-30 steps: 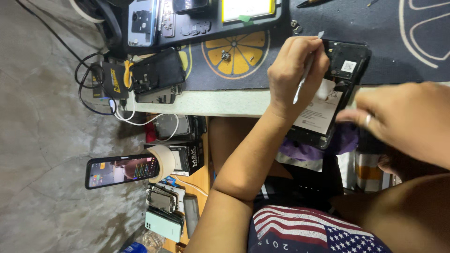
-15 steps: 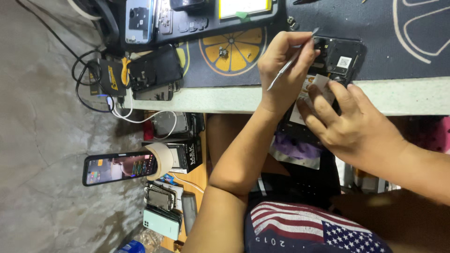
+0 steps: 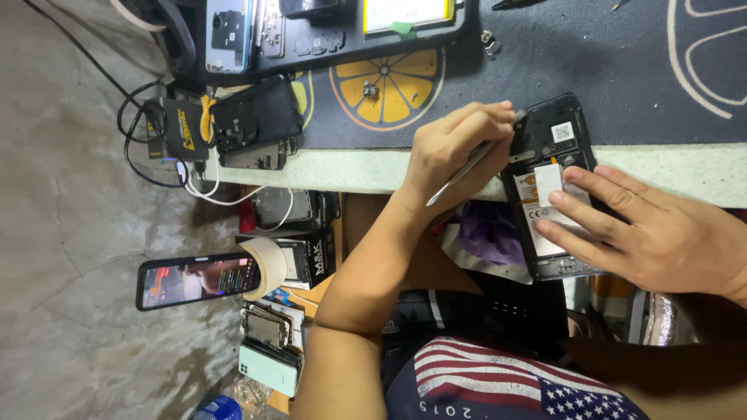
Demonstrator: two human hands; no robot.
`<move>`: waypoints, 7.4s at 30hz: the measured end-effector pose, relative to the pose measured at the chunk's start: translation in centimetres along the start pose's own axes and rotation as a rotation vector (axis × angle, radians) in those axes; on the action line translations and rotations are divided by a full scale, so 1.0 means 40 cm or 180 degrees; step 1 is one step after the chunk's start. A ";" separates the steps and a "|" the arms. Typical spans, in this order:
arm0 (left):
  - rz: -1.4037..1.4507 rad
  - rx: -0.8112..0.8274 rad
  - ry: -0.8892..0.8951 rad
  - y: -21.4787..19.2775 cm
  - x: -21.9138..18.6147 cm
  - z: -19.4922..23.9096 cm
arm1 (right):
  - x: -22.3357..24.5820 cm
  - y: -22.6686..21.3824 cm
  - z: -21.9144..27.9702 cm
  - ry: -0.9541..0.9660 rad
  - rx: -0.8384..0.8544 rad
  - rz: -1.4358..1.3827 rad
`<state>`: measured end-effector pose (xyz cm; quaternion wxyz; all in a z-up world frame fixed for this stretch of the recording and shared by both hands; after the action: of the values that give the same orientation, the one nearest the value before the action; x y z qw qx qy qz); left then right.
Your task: The person uses a screwdriver and tweezers to remove screws and pry open the back of a smartphone. They carefully lift and disconnect internal components, including the battery and camera module, while working at a cluttered electronics repair bench.
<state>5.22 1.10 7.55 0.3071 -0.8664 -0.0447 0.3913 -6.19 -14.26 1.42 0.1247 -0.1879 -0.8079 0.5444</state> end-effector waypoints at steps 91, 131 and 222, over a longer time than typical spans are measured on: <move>0.0087 -0.0037 -0.0260 0.022 0.063 -0.035 | -0.006 0.010 -0.001 -0.0109 -0.0272 -0.0084; -0.0396 -0.0205 0.0205 0.058 0.027 -0.039 | 0.016 -0.010 -0.180 0.0556 0.0323 0.0725; -0.0373 -0.0245 0.0044 -0.108 0.036 0.075 | -0.119 -0.151 -0.208 0.2066 0.0505 0.0934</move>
<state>4.79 6.55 7.55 0.2963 -0.8761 -0.1083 0.3645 0.44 -11.46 10.14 0.3093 -0.4545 -0.6460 0.5295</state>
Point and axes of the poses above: each hand's wrist, its own z-axis away from the middle knuckle, its own y-axis out of the palm, x = y × z, the point moved 9 cm from there along -z, towards the middle knuckle, and after that the axes turned 2 degrees about x, right-handed, at the moved point
